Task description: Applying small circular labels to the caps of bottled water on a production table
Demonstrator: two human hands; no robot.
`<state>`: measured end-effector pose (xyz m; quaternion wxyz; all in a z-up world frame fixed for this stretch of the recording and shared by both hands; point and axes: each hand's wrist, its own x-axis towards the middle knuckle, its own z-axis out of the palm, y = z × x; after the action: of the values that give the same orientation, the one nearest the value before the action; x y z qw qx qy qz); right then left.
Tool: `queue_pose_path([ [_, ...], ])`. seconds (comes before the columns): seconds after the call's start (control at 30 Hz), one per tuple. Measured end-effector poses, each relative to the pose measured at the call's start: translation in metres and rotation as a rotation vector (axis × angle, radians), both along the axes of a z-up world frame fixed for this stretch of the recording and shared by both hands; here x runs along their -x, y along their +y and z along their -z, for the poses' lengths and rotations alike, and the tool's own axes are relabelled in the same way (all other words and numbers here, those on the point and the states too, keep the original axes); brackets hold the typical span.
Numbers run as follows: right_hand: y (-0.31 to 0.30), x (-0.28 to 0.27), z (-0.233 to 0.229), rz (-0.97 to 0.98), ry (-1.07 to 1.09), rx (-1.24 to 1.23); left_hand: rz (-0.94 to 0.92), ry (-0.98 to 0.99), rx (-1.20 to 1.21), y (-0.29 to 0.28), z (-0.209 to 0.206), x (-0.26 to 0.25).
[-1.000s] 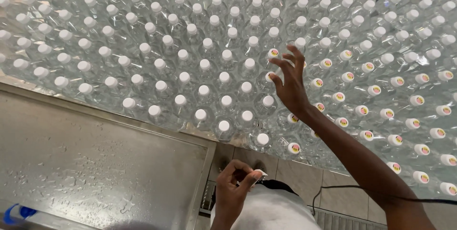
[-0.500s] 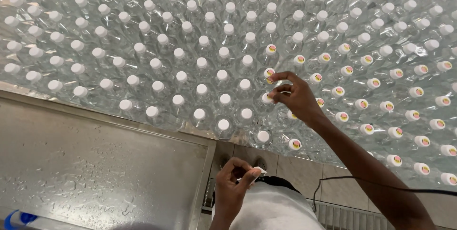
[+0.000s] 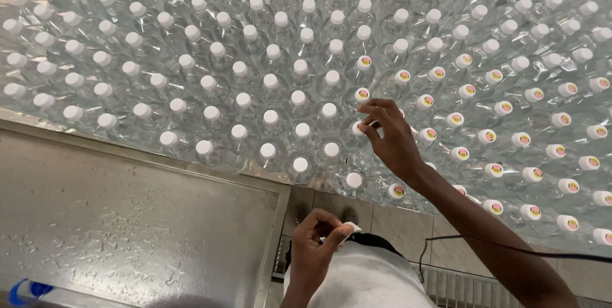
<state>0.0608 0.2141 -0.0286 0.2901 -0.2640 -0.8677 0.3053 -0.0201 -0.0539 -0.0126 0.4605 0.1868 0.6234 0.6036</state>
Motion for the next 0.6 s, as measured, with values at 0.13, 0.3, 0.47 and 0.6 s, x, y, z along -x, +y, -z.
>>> queue_pose_path([
  [0.13, -0.005, 0.002, 0.006, 0.001, 0.04, -0.116, -0.006, 0.001, 0.029, 0.0, -0.001, 0.001],
  [0.3, 0.005, 0.006, 0.008, 0.013, 0.04, -0.037, 0.009, 0.012, 0.002, -0.001, -0.003, 0.002],
  [0.47, 0.013, 0.013, -0.004, 0.13, 0.088, 0.351, 0.049, 0.015, -0.011, -0.003, -0.003, 0.001],
  [0.6, -0.007, -0.006, -0.035, 0.194, 0.073, 0.57, 0.024, 0.022, -0.022, -0.007, 0.001, 0.006],
])
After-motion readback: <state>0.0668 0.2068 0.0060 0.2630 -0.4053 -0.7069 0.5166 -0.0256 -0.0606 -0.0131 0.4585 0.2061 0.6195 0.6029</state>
